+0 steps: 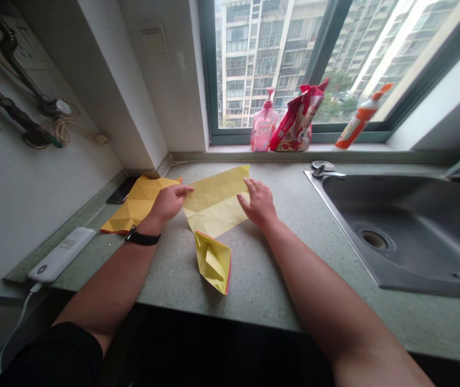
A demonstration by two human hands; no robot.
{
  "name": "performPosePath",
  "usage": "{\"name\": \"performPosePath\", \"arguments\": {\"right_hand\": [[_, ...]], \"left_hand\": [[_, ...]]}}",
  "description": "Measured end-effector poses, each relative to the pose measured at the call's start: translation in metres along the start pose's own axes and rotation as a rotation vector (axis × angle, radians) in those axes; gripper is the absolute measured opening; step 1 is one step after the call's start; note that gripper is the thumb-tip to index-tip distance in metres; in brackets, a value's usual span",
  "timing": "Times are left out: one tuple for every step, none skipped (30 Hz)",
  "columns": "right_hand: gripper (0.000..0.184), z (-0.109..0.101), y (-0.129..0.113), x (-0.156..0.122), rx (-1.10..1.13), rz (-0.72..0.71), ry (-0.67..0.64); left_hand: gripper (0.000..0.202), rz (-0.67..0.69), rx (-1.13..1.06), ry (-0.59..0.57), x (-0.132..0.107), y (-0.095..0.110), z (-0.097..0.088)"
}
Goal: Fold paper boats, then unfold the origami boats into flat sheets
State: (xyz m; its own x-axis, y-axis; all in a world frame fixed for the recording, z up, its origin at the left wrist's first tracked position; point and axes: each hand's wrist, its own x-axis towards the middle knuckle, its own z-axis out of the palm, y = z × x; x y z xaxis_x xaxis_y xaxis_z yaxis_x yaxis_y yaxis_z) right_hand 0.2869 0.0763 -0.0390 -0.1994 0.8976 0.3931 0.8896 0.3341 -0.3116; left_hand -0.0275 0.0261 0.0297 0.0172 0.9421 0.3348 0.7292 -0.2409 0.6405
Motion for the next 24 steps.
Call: {"name": "performPosePath", "arguments": {"right_hand": [[0.074,-0.002,0.004,0.000,0.011,0.001,0.041],[0.073,-0.004,0.007,0.001,0.024,0.005,0.071],[0.072,-0.005,0.010,0.001,0.041,0.013,0.093],[0.072,-0.005,0.013,0.001,0.064,0.020,0.107],[0.072,-0.004,0.014,0.001,0.090,0.027,0.114],[0.072,-0.003,0.016,0.002,0.114,0.033,0.115],[0.071,-0.001,0.017,0.002,0.135,0.039,0.112],[0.071,0.001,0.017,0.002,0.149,0.045,0.104],[0.071,0.002,0.017,0.003,0.157,0.050,0.095],[0.071,0.004,0.018,0.003,0.159,0.055,0.084],[0.072,0.005,0.018,0.003,0.156,0.060,0.074],[0.072,0.006,0.018,0.003,0.150,0.065,0.064],[0.073,0.007,0.018,0.003,0.145,0.069,0.058],[0.073,0.007,0.018,0.003,0.144,0.072,0.055],[0.073,0.008,0.019,0.003,0.150,0.074,0.055],[0.073,0.008,0.019,0.003,0.161,0.074,0.059],[0.073,0.009,0.020,0.002,0.176,0.072,0.065],[0.072,0.009,0.021,0.002,0.189,0.070,0.071],[0.072,0.010,0.022,0.002,0.201,0.067,0.079],[0.071,0.011,0.023,0.002,0.211,0.064,0.088],[0.071,0.012,0.024,0.002,0.221,0.060,0.099],[0.070,0.013,0.025,0.002,0.230,0.059,0.110],[0.070,0.013,0.025,0.002,0.240,0.058,0.122],[0.070,0.014,0.026,0.002,0.249,0.058,0.133]], "left_hand": [[0.035,-0.047,-0.025,0.034,0.001,-0.002,-0.010],[0.033,-0.094,-0.054,0.044,0.001,-0.006,-0.022],[0.032,-0.147,-0.094,0.065,0.000,-0.011,-0.035],[0.031,-0.209,-0.139,0.085,-0.002,-0.018,-0.049],[0.032,-0.266,-0.190,0.114,-0.006,-0.025,-0.065],[0.032,-0.315,-0.247,0.142,-0.011,-0.032,-0.080],[0.034,-0.370,-0.305,0.162,-0.017,-0.040,-0.096],[0.035,-0.431,-0.361,0.192,-0.025,-0.048,-0.110],[0.036,-0.495,-0.402,0.219,-0.033,-0.055,-0.123],[0.038,-0.557,-0.429,0.229,-0.041,-0.062,-0.135],[0.037,-0.613,-0.436,0.242,-0.049,-0.069,-0.145],[0.035,-0.651,-0.432,0.268,-0.056,-0.075,-0.152],[0.034,-0.675,-0.426,0.277,-0.062,-0.080,-0.158],[0.032,-0.697,-0.416,0.287,-0.067,-0.085,-0.163],[0.032,-0.715,-0.402,0.291,-0.072,-0.090,-0.166],[0.032,-0.728,-0.384,0.286,-0.075,-0.094,-0.169],[0.032,-0.735,-0.358,0.276,-0.077,-0.099,-0.171],[0.033,-0.731,-0.317,0.256,-0.078,-0.103,-0.172],[0.034,-0.713,-0.249,0.230,-0.078,-0.107,-0.174],[0.034,-0.689,-0.148,0.201,-0.077,-0.110,-0.175],[0.035,-0.656,-0.011,0.182,-0.076,-0.113,-0.176],[0.035,-0.613,0.151,0.181,-0.073,-0.115,-0.175],[0.036,-0.564,0.317,0.193,-0.070,-0.116,-0.173],[0.037,-0.507,0.465,0.216,-0.067,-0.116,-0.169]]}}
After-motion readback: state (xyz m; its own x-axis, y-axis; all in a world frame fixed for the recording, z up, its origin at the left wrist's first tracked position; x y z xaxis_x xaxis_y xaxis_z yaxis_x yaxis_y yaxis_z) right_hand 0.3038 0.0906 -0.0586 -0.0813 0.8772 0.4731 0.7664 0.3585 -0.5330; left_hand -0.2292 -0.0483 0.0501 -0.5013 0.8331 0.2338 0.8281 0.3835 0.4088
